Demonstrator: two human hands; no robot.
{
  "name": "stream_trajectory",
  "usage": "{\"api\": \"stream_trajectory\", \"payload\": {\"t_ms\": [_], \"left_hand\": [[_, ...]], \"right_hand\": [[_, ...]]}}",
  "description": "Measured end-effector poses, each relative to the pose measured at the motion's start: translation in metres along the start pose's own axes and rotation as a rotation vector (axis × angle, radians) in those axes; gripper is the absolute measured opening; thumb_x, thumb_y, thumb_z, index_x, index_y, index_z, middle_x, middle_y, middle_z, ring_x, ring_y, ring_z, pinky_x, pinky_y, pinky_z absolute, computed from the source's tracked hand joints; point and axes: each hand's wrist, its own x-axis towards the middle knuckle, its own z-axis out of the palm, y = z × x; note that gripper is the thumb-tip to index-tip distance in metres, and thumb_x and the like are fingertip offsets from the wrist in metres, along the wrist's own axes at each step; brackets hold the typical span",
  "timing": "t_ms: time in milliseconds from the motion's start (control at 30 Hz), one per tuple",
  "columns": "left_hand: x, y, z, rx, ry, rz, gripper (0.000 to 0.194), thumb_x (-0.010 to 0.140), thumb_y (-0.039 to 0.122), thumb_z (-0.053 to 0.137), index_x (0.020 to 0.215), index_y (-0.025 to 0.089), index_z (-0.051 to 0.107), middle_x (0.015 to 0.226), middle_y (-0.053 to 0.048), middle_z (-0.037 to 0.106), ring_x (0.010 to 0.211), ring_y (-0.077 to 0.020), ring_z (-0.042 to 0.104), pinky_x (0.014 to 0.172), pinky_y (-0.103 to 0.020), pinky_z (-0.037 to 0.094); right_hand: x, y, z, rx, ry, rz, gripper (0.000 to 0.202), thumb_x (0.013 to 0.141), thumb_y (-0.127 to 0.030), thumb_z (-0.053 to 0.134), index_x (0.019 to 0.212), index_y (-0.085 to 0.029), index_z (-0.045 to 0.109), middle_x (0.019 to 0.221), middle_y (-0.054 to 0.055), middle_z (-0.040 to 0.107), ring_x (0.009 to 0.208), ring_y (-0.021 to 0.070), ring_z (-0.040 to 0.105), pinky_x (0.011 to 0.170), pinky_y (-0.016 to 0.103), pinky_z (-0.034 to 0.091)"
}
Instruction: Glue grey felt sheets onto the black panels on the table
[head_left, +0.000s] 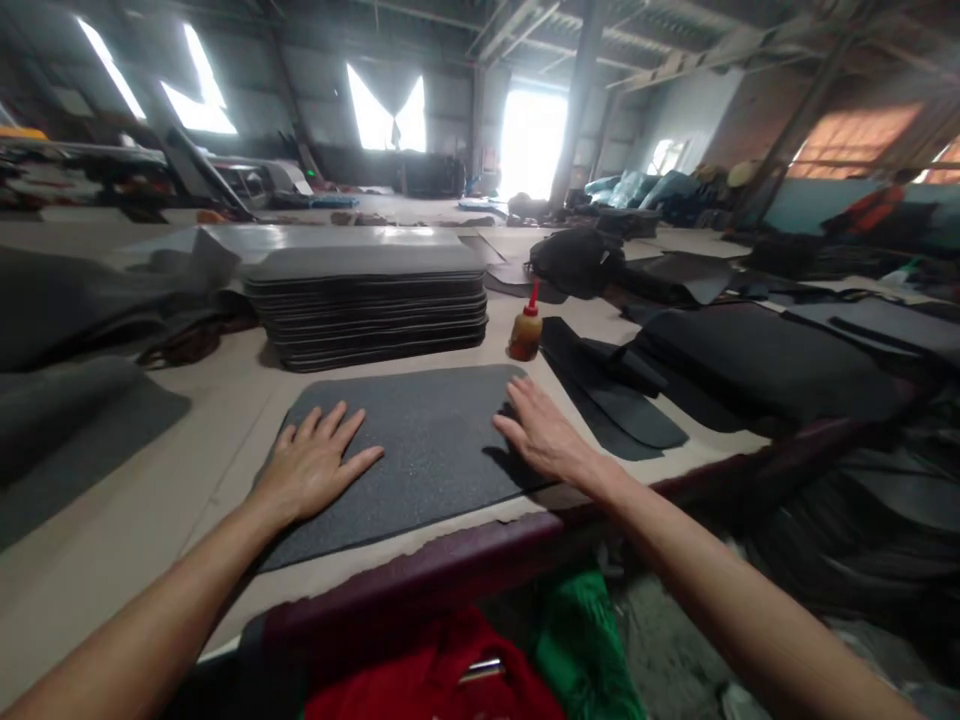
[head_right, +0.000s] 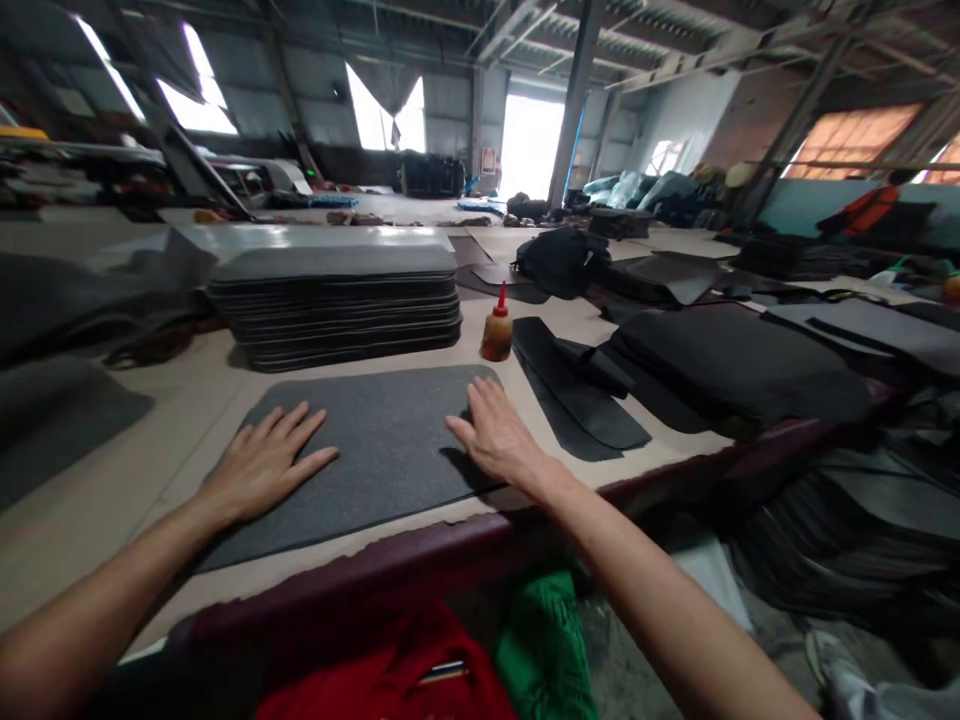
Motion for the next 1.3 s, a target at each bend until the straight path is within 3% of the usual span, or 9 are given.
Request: {"api": "stream_trajectory", "payload": {"t_ms": [100,200,433,600,800,933,1067,1167,1300], "left_hand": [[0.0,-0.001,-0.001,0.019,-0.002,0.011,0.078,0.092,0.07,0.027,0.154,0.023,0.031,0.161,-0.01,0.026,0.146,-0.0395,0.024,0.114,-0.059,0.028],[-0.001,0.0,-0.004,0.02,-0.006,0.017,0.078,0.092,0.069,0.028,0.154,0.022,0.032,0.161,-0.01,0.026,0.146,-0.0394,0.025,0.114,-0.058,0.029],[-0.004,-0.006,-0.011,-0.099,-0.033,0.033,0.077,0.093,0.068,0.032,0.153,0.021,0.033,0.162,-0.009,0.024,0.149,-0.0351,0.021,0.119,-0.055,0.023],[-0.031,-0.043,-0.015,-0.131,-0.068,-0.002,0.073,0.095,0.062,0.031,0.153,0.017,0.032,0.161,-0.012,0.024,0.149,-0.0302,0.023,0.12,-0.053,0.02],[-0.062,-0.085,-0.053,-0.033,0.025,-0.116,0.043,0.094,0.042,0.038,0.11,0.02,0.071,0.132,-0.014,0.062,0.135,-0.0372,0.043,0.113,-0.071,0.014],[-0.033,-0.061,-0.075,-0.067,0.099,-0.037,0.043,0.096,0.035,0.033,0.109,0.018,0.07,0.125,-0.014,0.065,0.127,-0.0321,0.051,0.114,-0.059,0.026],[0.006,-0.01,-0.063,-0.147,0.097,0.107,0.047,0.098,0.041,0.038,0.132,0.018,0.059,0.146,-0.01,0.051,0.14,-0.0264,0.038,0.119,-0.042,0.025],[0.018,0.015,-0.039,-0.209,0.027,0.105,0.064,0.098,0.055,0.037,0.147,0.016,0.043,0.156,-0.013,0.036,0.146,-0.0297,0.029,0.12,-0.048,0.024],[0.019,0.02,-0.019,-0.273,-0.049,0.053,0.082,0.093,0.074,0.026,0.153,0.018,0.033,0.162,-0.012,0.021,0.15,-0.0323,0.016,0.122,-0.055,0.016]], "right_hand": [[-0.009,-0.032,0.012,0.055,-0.026,-0.136,0.081,0.1,-0.064,0.033,0.152,-0.002,0.034,0.16,0.019,0.023,0.15,0.0311,0.017,0.122,0.047,0.021],[-0.021,-0.036,0.02,0.029,-0.081,-0.09,0.084,0.098,-0.069,0.03,0.153,-0.005,0.036,0.16,0.018,0.024,0.149,0.0316,0.019,0.122,0.05,0.017],[-0.045,-0.007,0.01,-0.081,-0.134,0.037,0.093,0.095,-0.073,0.029,0.154,-0.002,0.03,0.16,0.02,0.019,0.15,0.033,0.017,0.123,0.049,0.018],[-0.073,0.028,0.019,-0.164,-0.103,0.045,0.089,0.095,-0.069,0.032,0.151,0.0,0.036,0.158,0.021,0.024,0.148,0.0336,0.021,0.121,0.056,0.021],[-0.081,0.064,0.017,-0.061,0.078,0.014,0.068,0.095,-0.058,0.036,0.144,-0.013,0.051,0.153,0.017,0.039,0.144,0.0347,0.034,0.115,0.063,0.029],[-0.034,0.014,-0.005,0.045,0.106,-0.166,0.067,0.099,-0.056,0.035,0.146,-0.011,0.049,0.156,0.015,0.035,0.145,0.0306,0.031,0.12,0.051,0.03],[0.028,-0.037,0.005,0.049,0.052,-0.296,0.065,0.101,-0.054,0.033,0.147,-0.009,0.046,0.157,0.016,0.034,0.147,0.0297,0.029,0.119,0.049,0.031],[0.058,-0.042,0.036,-0.053,0.028,-0.25,0.063,0.102,-0.051,0.034,0.144,-0.006,0.048,0.154,0.019,0.038,0.144,0.034,0.033,0.115,0.055,0.033],[0.068,-0.025,0.068,-0.196,0.007,-0.154,0.068,0.101,-0.055,0.032,0.146,-0.006,0.045,0.154,0.018,0.038,0.143,0.0352,0.034,0.114,0.057,0.031]]}}
